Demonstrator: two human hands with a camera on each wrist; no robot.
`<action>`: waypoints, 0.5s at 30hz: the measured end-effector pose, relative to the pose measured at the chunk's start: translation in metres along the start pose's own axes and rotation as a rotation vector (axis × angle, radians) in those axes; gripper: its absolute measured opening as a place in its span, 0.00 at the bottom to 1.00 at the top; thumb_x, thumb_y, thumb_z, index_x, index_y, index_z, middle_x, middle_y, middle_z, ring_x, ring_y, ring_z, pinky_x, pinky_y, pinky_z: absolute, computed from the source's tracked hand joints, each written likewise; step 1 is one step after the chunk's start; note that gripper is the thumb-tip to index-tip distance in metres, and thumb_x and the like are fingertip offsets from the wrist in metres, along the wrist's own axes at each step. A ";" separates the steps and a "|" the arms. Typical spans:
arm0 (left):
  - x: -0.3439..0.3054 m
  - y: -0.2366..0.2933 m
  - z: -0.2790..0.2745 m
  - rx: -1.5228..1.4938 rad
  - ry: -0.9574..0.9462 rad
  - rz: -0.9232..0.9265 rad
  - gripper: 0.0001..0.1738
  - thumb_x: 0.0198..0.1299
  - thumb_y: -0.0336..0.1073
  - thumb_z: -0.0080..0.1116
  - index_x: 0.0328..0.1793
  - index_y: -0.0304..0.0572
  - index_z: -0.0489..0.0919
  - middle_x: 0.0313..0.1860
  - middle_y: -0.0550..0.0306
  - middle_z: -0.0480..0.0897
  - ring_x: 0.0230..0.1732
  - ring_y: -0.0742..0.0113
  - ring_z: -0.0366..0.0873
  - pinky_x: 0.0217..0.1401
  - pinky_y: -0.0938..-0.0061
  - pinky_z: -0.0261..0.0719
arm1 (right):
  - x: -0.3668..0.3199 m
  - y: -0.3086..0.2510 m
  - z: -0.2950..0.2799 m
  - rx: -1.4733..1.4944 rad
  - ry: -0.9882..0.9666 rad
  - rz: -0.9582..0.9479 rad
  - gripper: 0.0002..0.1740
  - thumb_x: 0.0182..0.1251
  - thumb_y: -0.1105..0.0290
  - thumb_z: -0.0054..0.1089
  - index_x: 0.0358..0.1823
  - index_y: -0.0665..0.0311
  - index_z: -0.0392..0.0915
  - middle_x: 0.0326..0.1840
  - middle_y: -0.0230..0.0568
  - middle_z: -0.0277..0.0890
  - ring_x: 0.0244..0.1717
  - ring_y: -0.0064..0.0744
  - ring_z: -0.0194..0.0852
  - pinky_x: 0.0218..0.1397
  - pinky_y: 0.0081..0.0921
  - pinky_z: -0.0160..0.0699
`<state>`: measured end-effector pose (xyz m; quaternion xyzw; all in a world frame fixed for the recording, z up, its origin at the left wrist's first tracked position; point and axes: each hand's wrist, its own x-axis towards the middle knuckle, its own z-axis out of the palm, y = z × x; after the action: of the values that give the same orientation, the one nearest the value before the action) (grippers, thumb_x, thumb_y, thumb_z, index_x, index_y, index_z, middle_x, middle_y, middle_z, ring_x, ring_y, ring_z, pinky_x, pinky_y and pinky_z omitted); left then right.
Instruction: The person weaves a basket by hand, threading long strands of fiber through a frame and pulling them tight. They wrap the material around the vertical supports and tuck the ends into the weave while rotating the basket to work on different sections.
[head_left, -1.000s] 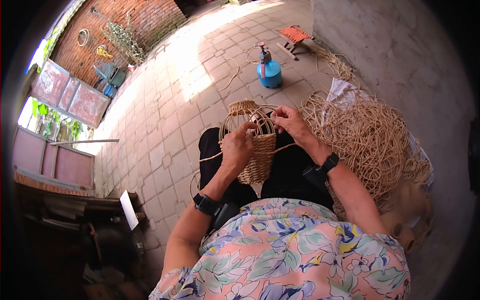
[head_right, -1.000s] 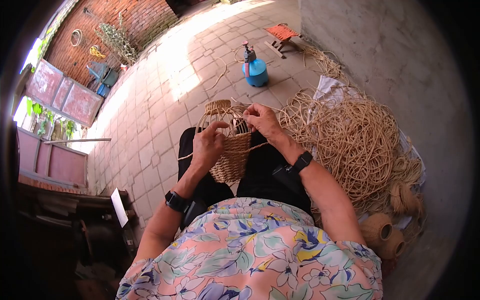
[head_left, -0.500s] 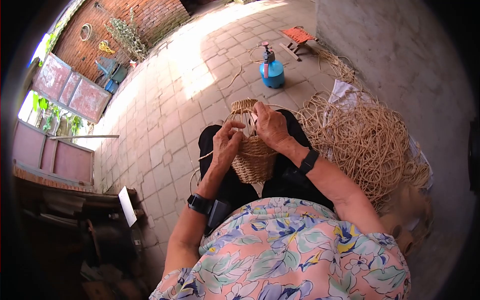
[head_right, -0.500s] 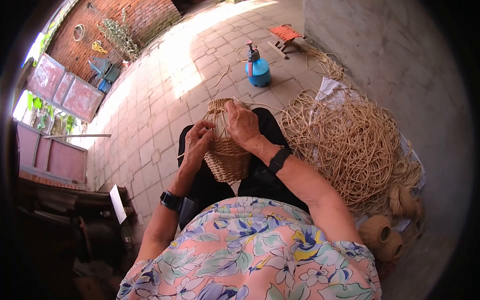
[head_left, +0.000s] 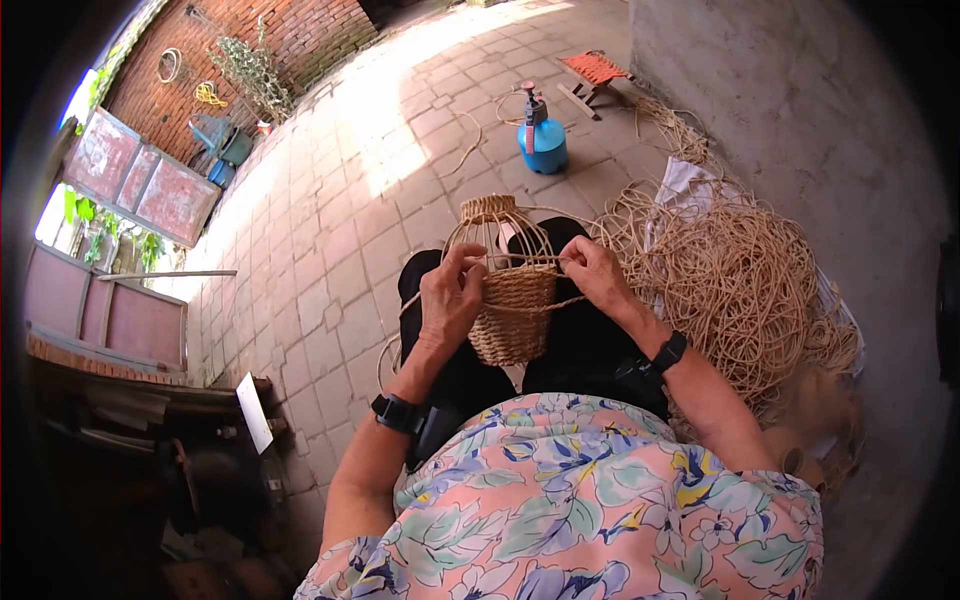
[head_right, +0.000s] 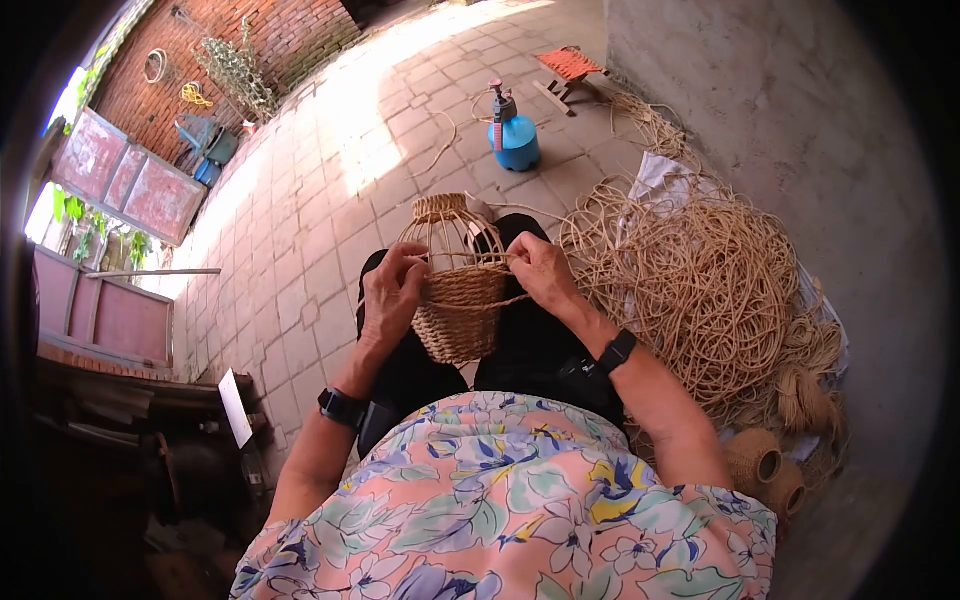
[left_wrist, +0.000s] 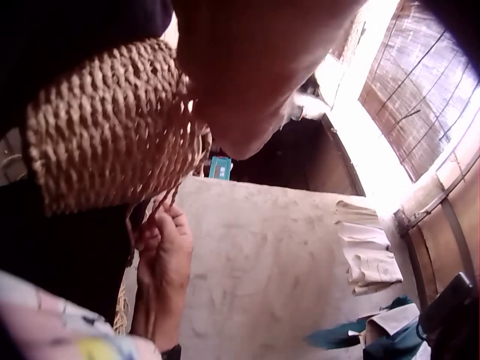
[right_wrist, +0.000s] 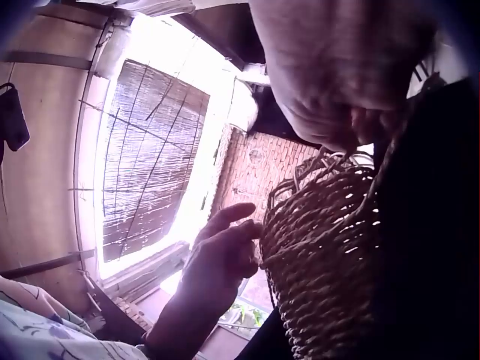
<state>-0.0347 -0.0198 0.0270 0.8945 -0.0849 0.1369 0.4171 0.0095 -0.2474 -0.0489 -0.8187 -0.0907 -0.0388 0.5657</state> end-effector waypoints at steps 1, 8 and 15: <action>-0.002 0.006 0.002 0.002 -0.003 0.001 0.11 0.58 0.26 0.56 0.47 0.40 0.78 0.29 0.53 0.84 0.27 0.66 0.82 0.31 0.73 0.77 | -0.002 0.003 -0.002 -0.060 0.057 -0.094 0.05 0.57 0.74 0.59 0.34 0.65 0.74 0.23 0.41 0.75 0.27 0.38 0.77 0.33 0.34 0.74; 0.000 0.047 0.021 0.404 -0.190 0.345 0.12 0.55 0.25 0.57 0.47 0.43 0.80 0.33 0.47 0.82 0.33 0.45 0.82 0.35 0.58 0.79 | 0.006 0.038 -0.009 0.004 0.101 0.001 0.06 0.60 0.72 0.63 0.34 0.65 0.75 0.25 0.38 0.76 0.25 0.31 0.76 0.29 0.31 0.74; 0.011 0.032 0.041 0.220 -0.256 0.202 0.14 0.56 0.28 0.55 0.50 0.45 0.81 0.29 0.44 0.83 0.32 0.46 0.83 0.36 0.61 0.79 | 0.024 0.022 -0.026 0.664 -0.119 0.306 0.07 0.66 0.69 0.62 0.39 0.65 0.76 0.30 0.31 0.78 0.26 0.18 0.76 0.26 0.16 0.77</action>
<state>-0.0254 -0.0720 0.0283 0.9316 -0.2111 0.0717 0.2870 0.0379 -0.2766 -0.0557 -0.5953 -0.0079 0.1255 0.7936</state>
